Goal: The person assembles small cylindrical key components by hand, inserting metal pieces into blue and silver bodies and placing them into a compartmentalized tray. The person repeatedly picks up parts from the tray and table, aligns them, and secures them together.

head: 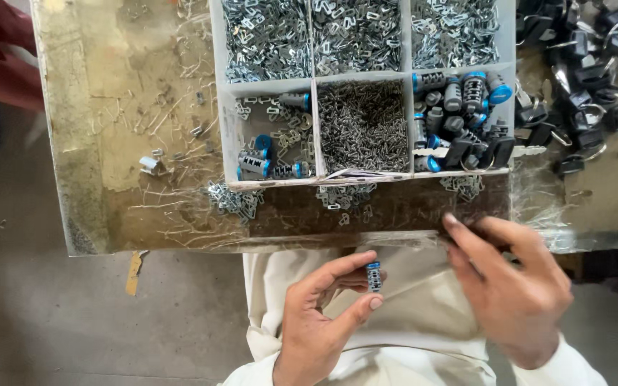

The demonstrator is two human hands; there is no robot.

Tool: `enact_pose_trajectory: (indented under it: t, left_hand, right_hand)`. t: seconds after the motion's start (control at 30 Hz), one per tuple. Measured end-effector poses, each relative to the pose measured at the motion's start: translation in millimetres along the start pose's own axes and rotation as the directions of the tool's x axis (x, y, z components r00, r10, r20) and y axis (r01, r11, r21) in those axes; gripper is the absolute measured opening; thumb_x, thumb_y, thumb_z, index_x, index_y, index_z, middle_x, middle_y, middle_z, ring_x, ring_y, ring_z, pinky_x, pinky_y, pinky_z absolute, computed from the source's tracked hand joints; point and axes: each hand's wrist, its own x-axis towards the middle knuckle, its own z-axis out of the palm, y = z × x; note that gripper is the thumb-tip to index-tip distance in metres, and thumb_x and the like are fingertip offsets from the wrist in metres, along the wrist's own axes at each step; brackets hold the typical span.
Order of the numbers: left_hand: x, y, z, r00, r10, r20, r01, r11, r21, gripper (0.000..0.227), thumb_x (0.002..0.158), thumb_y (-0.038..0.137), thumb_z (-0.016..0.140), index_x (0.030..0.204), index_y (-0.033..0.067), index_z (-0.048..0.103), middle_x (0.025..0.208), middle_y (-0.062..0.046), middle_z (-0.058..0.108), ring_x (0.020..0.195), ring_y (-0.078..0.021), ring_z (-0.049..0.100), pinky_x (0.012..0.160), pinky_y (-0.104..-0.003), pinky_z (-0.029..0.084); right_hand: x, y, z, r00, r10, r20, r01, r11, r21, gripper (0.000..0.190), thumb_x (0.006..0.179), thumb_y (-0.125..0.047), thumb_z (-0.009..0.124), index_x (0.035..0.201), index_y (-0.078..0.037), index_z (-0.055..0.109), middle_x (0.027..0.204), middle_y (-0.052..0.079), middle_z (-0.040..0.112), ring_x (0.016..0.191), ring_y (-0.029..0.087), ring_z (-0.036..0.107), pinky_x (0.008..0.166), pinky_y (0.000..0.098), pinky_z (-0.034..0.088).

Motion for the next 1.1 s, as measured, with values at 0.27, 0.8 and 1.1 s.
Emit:
enact_pose_trajectory:
  t: [0.27, 0.8, 1.1]
  left_hand:
    - [-7.6, 5.4, -1.2, 0.994, 0.11, -0.022, -0.109, 0.994, 0.021, 0.048, 0.088, 0.003, 0.081, 0.134, -0.0033, 0.067, 0.112, -0.007, 0.076, 0.103, -0.0132, 0.069, 0.097, -0.029, 0.055]
    - [-6.4, 19.3, -11.4, 0.984, 0.175, 0.03, -0.178, 0.971, 0.163, 0.048, 0.09, 0.006, 0.079, 0.136, 0.0011, 0.068, 0.114, -0.012, 0.078, 0.103, -0.0155, 0.074, 0.092, -0.028, 0.059]
    - [-5.5, 21.5, -10.3, 0.969, 0.218, 0.115, -0.237, 0.952, 0.194, 0.036, 0.102, 0.003, 0.066, 0.138, -0.0004, 0.066, 0.126, -0.015, 0.076, 0.114, -0.0208, 0.075, 0.098, -0.03, 0.058]
  right_hand:
    - [-18.6, -16.9, 8.3, 0.966, 0.103, 0.235, -0.205, 0.863, 0.463, 0.019, 0.083, -0.002, 0.078, 0.101, -0.002, 0.074, 0.099, 0.008, 0.075, 0.088, 0.016, 0.075, 0.077, 0.0264, 0.058]
    - [-20.2, -59.2, 13.6, 0.965, 0.106, 0.241, -0.223, 0.817, 0.532, 0.02, 0.085, -0.001, 0.077, 0.105, -0.004, 0.077, 0.11, 0.013, 0.076, 0.098, 0.019, 0.077, 0.078, 0.0262, 0.063]
    - [-24.7, -43.9, 21.1, 0.969, 0.113, 0.22, -0.216, 0.815, 0.537, 0.026, 0.086, -0.006, 0.078, 0.112, -0.002, 0.075, 0.11, 0.014, 0.076, 0.097, 0.019, 0.076, 0.083, 0.0277, 0.06]
